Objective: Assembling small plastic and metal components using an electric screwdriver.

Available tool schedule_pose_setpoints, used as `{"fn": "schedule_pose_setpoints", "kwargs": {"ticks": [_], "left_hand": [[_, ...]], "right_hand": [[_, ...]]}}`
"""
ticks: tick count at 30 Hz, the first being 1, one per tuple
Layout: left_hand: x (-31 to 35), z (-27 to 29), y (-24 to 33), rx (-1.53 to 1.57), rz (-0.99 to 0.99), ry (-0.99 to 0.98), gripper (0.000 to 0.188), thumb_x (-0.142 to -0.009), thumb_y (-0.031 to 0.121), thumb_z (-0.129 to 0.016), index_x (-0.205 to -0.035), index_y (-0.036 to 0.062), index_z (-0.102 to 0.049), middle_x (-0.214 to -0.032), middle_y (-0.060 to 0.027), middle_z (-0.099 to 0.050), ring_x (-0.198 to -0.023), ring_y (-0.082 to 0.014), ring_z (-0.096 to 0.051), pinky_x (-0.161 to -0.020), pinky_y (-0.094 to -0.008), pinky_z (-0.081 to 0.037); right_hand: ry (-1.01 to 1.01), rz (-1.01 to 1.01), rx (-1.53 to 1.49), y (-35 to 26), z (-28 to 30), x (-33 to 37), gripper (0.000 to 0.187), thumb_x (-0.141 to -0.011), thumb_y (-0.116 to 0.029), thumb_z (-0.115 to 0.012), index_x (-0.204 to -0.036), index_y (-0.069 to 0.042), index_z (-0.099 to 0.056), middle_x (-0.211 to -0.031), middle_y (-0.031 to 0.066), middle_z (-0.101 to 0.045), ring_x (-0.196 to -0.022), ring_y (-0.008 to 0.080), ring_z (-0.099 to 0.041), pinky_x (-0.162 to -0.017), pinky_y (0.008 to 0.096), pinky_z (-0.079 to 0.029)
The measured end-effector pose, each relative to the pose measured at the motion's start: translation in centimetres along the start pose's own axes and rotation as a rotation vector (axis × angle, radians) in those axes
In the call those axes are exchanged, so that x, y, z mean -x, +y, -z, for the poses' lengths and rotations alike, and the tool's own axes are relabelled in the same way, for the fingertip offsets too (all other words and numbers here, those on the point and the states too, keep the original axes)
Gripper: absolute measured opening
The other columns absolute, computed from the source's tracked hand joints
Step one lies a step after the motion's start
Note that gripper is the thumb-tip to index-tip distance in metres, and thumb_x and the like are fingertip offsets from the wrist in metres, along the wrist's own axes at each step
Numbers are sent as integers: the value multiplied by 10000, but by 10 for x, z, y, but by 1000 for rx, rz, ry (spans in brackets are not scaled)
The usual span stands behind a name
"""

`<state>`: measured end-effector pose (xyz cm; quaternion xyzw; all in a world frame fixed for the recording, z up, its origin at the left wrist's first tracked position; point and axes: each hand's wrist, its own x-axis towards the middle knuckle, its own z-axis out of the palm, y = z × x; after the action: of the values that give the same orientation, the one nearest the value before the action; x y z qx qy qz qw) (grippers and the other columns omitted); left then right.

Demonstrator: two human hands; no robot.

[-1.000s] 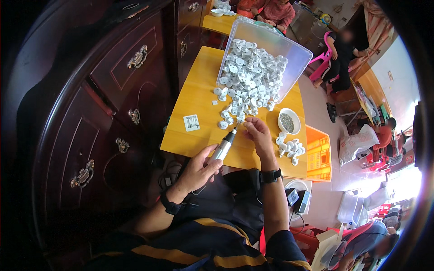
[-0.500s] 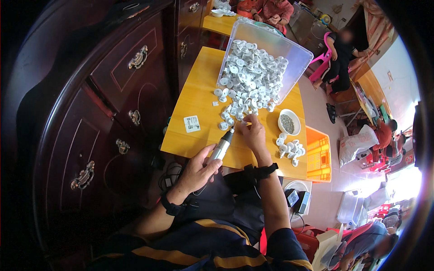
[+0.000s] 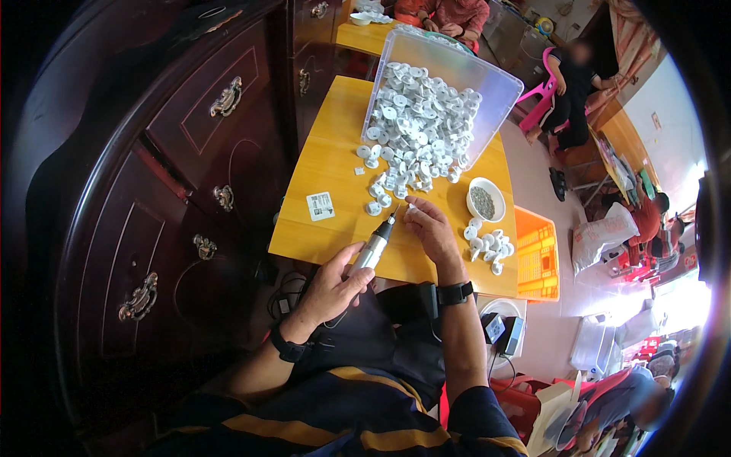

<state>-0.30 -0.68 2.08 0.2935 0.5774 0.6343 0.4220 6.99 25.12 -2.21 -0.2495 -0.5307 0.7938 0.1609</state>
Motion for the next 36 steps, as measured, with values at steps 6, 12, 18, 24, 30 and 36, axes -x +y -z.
{"fn": "schedule_pose_setpoints", "kwargs": {"ticks": [6, 12, 18, 24, 30, 36], "left_hand": [[0, 0, -1, -5, 8, -12, 526, -974, 262, -618, -1388, -4, -434, -855, -25, -601, -679, -59, -558, -550, -213, -493], [-1, -1, -9, -28, 27, -19, 535, -959, 263, -631, -1386, 1, -444, -835, -24, -620, -620, -61, -550, -533, -211, -479], [-2, 0, -20, -122, 9, 2, 561, -937, 301, -650, -1367, -10, -467, -763, -38, -634, -524, -81, -554, -509, -226, -466], [0, 1, -14, -200, 54, -64, 547, -963, 286, -624, -1402, 11, -448, -877, -35, -596, -703, -69, -571, -571, -215, -505], [0, 2, -12, -217, 60, -74, 561, -965, 305, -621, -1411, 16, -441, -879, -44, -600, -693, -73, -569, -572, -216, -505], [0, 2, -10, -233, 73, -84, 566, -964, 315, -620, -1411, 17, -441, -879, -49, -604, -690, -74, -576, -575, -218, -511]], "right_hand": [[70, 69, 27, 8, 8, 3, 249, -913, 19, -606, -1155, -33, -582, -965, 37, -634, -899, 129, -642, -836, 247, -531], [29, 169, 92, 16, 7, 3, 131, -916, 14, -610, -1025, -45, -568, -946, 35, -642, -875, 131, -647, -812, 248, -540], [35, 115, 130, 16, -5, 16, 163, -916, 12, -610, -1071, -37, -599, -954, 31, -657, -885, 121, -648, -797, 233, -538], [60, 141, 149, 23, -6, 21, 193, -907, 23, -610, -1095, -22, -623, -991, 37, -668, -881, 112, -646, -785, 227, -532], [101, 138, 210, 20, -13, 24, 205, -897, 16, -627, -1100, -11, -642, -975, 26, -675, -857, 100, -643, -757, 223, -528], [109, 157, 248, 19, -15, 25, 188, -893, 12, -636, -1077, -16, -663, -958, 11, -682, -803, 78, -628, -707, 205, -507]]}}
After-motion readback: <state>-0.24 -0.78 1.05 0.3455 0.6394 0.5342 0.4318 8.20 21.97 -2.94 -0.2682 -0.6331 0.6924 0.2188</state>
